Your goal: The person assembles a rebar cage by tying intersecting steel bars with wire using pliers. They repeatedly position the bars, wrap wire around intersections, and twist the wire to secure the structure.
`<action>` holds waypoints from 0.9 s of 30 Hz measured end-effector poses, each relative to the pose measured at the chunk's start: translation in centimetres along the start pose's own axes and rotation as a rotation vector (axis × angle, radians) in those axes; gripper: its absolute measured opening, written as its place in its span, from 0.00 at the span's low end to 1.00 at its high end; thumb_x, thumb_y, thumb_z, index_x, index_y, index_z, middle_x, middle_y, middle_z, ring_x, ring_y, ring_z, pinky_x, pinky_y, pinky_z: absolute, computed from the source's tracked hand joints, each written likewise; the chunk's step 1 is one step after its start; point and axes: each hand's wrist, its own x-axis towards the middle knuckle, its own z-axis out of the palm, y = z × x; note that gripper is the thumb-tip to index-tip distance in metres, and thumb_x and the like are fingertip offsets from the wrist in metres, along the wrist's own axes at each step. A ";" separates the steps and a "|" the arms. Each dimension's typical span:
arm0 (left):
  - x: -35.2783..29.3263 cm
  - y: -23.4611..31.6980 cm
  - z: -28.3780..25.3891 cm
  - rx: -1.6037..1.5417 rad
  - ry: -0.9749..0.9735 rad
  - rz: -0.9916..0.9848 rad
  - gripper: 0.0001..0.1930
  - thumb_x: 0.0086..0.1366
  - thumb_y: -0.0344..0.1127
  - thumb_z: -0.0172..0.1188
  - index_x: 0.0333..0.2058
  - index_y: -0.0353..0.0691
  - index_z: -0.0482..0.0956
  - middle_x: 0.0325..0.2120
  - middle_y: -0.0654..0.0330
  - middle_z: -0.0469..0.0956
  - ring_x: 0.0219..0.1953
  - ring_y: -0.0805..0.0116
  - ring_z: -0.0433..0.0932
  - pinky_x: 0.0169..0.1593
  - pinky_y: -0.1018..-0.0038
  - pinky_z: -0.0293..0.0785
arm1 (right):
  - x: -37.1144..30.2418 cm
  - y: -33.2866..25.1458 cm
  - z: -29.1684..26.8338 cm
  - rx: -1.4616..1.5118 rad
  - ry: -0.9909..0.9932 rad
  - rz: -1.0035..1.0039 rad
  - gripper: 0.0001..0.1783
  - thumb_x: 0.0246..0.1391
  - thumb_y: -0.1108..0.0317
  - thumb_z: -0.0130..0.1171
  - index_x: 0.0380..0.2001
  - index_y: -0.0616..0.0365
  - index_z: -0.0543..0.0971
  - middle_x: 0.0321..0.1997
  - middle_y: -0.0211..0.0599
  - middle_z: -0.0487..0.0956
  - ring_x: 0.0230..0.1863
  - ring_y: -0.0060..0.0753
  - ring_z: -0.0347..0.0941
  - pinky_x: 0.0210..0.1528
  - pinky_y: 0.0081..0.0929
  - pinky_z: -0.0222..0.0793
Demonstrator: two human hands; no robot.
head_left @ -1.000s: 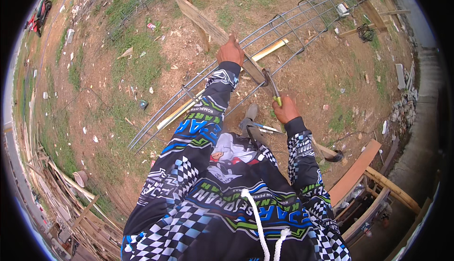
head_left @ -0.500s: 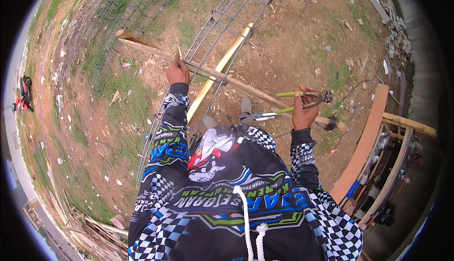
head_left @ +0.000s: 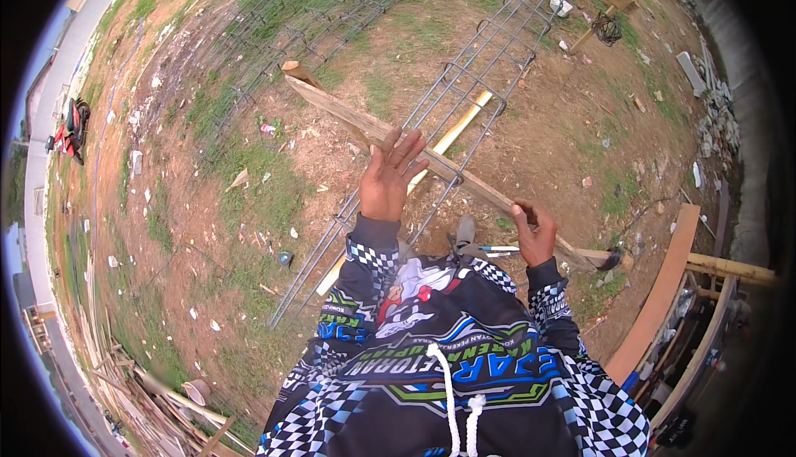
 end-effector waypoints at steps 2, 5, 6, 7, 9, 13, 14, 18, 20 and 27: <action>-1.0 -0.1 0.5 -0.088 -0.061 -0.030 0.32 0.72 0.55 0.37 0.64 0.35 0.54 0.63 0.43 0.59 0.65 0.49 0.57 0.63 0.52 0.58 | 0.5 -4.4 2.4 0.115 -0.139 -0.262 0.18 0.51 0.73 0.60 0.47 0.55 0.77 0.46 0.45 0.78 0.50 0.46 0.72 0.52 0.38 0.65; -2.6 0.3 0.9 0.069 -0.054 -0.107 0.28 0.72 0.53 0.40 0.55 0.32 0.67 0.52 0.44 0.71 0.53 0.49 0.72 0.55 0.55 0.68 | 2.6 -9.0 5.8 -0.106 -0.164 -0.834 0.26 0.47 0.76 0.58 0.53 0.52 0.74 0.55 0.42 0.73 0.56 0.45 0.69 0.59 0.41 0.61; -3.2 0.5 0.3 0.298 -0.069 -0.159 0.26 0.72 0.52 0.41 0.51 0.32 0.71 0.47 0.46 0.75 0.47 0.51 0.76 0.50 0.57 0.71 | 3.3 -10.3 6.4 -0.166 -0.160 -0.960 0.29 0.46 0.75 0.58 0.55 0.51 0.73 0.59 0.41 0.72 0.59 0.45 0.68 0.63 0.42 0.59; -3.3 0.8 -0.2 0.528 -0.077 -0.211 0.26 0.71 0.51 0.43 0.46 0.32 0.76 0.41 0.48 0.80 0.41 0.53 0.80 0.45 0.60 0.75 | 4.0 -11.8 6.4 -0.246 -0.292 -0.992 0.32 0.44 0.74 0.59 0.57 0.50 0.71 0.61 0.41 0.69 0.62 0.45 0.64 0.65 0.44 0.54; -4.2 2.3 -0.4 0.822 -0.027 -0.201 0.23 0.70 0.49 0.46 0.36 0.31 0.78 0.30 0.49 0.80 0.31 0.51 0.81 0.37 0.58 0.75 | 4.7 -14.5 7.1 -0.401 -0.574 -1.055 0.38 0.40 0.72 0.60 0.60 0.48 0.67 0.66 0.42 0.63 0.68 0.45 0.57 0.70 0.47 0.46; -6.1 6.4 -1.1 1.726 0.038 -0.072 0.21 0.68 0.46 0.48 0.29 0.31 0.78 0.22 0.43 0.77 0.25 0.43 0.77 0.33 0.55 0.73 | 5.6 -17.5 9.0 -0.485 -0.566 -1.277 0.42 0.39 0.69 0.60 0.63 0.50 0.63 0.68 0.42 0.60 0.72 0.43 0.49 0.74 0.48 0.37; -6.6 6.3 -2.0 1.846 0.061 -0.059 0.20 0.67 0.45 0.48 0.28 0.31 0.77 0.20 0.39 0.74 0.27 0.40 0.75 0.34 0.53 0.71 | 5.9 -17.7 9.7 -0.506 -0.466 -1.387 0.39 0.42 0.71 0.57 0.63 0.52 0.63 0.68 0.41 0.60 0.72 0.42 0.50 0.74 0.47 0.37; -9.5 7.4 -0.9 1.796 -0.166 -0.016 0.22 0.69 0.46 0.47 0.26 0.32 0.77 0.18 0.45 0.76 0.24 0.45 0.77 0.31 0.56 0.73 | 8.1 -18.3 11.7 -0.415 -0.978 -1.664 0.24 0.48 0.69 0.57 0.52 0.51 0.74 0.51 0.40 0.76 0.58 0.37 0.69 0.67 0.43 0.56; -10.9 9.3 0.5 1.415 -0.125 -0.411 0.26 0.71 0.50 0.43 0.26 0.33 0.78 0.16 0.50 0.77 0.23 0.50 0.78 0.29 0.60 0.74 | 8.6 -18.5 11.6 -0.390 -1.192 -1.580 0.19 0.50 0.69 0.57 0.48 0.52 0.76 0.38 0.40 0.78 0.45 0.36 0.75 0.52 0.38 0.67; -16.4 6.4 -1.1 0.177 0.467 0.556 0.30 0.72 0.52 0.38 0.60 0.30 0.62 0.51 0.39 0.72 0.52 0.49 0.74 0.54 0.55 0.71 | 6.8 -17.8 12.5 0.216 -1.368 -0.913 0.08 0.60 0.70 0.52 0.37 0.60 0.79 0.22 0.44 0.77 0.21 0.38 0.75 0.27 0.29 0.67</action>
